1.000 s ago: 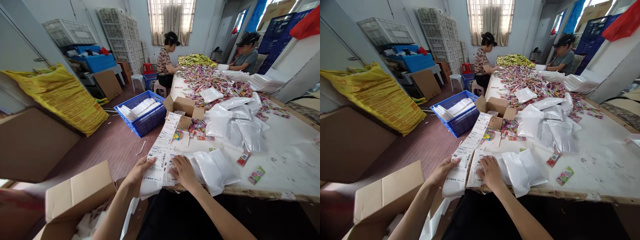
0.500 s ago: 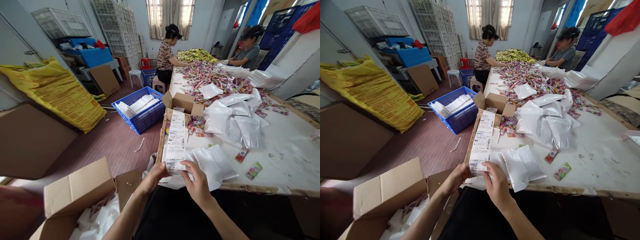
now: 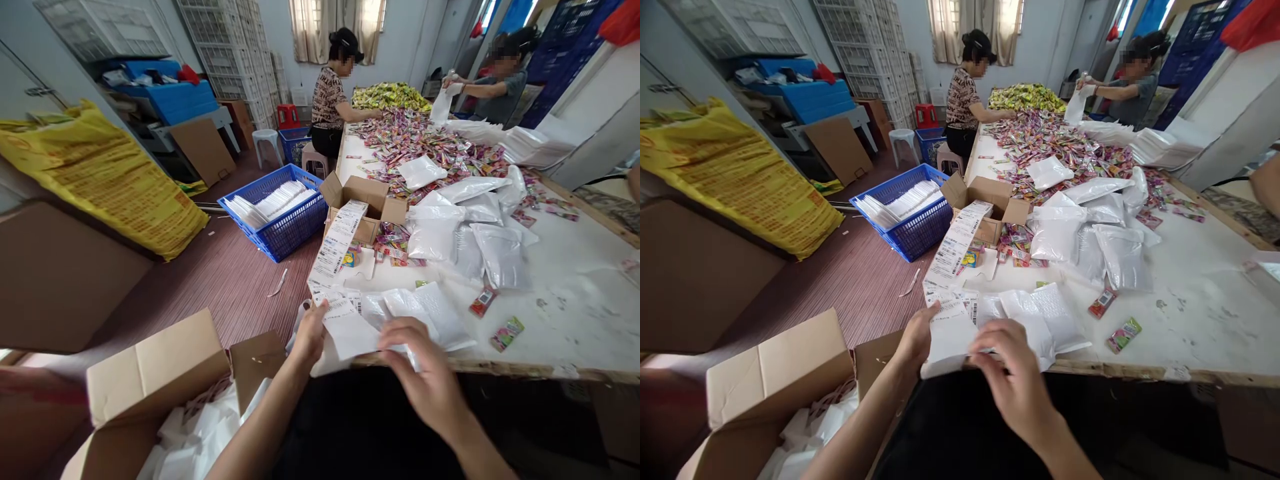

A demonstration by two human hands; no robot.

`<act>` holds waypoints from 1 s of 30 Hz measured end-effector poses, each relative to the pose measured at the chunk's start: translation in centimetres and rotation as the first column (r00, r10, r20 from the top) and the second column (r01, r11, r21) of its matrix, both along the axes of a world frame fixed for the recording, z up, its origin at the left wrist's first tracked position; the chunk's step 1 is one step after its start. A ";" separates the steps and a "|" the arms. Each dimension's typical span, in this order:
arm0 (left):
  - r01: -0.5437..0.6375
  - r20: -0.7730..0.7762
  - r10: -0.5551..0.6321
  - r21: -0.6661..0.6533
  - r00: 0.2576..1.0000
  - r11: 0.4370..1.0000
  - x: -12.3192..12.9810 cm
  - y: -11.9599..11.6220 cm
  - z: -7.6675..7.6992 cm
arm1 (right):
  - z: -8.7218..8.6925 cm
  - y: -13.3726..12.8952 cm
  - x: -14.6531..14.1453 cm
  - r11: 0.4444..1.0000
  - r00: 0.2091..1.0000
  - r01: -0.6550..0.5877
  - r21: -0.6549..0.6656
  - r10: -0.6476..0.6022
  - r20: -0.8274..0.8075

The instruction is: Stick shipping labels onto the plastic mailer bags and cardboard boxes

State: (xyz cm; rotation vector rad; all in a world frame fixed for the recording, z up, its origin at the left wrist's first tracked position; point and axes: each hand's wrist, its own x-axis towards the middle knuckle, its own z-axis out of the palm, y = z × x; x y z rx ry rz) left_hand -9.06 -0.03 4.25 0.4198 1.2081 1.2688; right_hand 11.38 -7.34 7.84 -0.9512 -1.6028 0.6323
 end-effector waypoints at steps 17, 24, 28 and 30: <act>0.040 -0.064 -0.048 -0.111 0.997 0.993 -0.7 0.0 1.5 | -12.8 8.0 6.9 0.948 0.851 0.248 -0.200 -0.115 0.512; 0.134 -0.168 -0.146 -0.079 0.975 0.988 -0.7 -0.9 2.0 | -9.8 23.1 12.4 0.511 0.646 0.763 -0.396 -0.628 0.433; 0.177 -0.150 -0.189 -0.091 0.970 0.980 -1.2 -1.3 1.5 | -8.7 25.3 14.4 0.552 0.700 0.710 -0.438 -0.624 0.349; 0.139 -0.143 -0.152 -0.097 0.978 0.986 -1.7 -1.2 1.3 | -8.2 23.7 15.3 0.651 0.757 0.651 -0.392 -0.594 0.272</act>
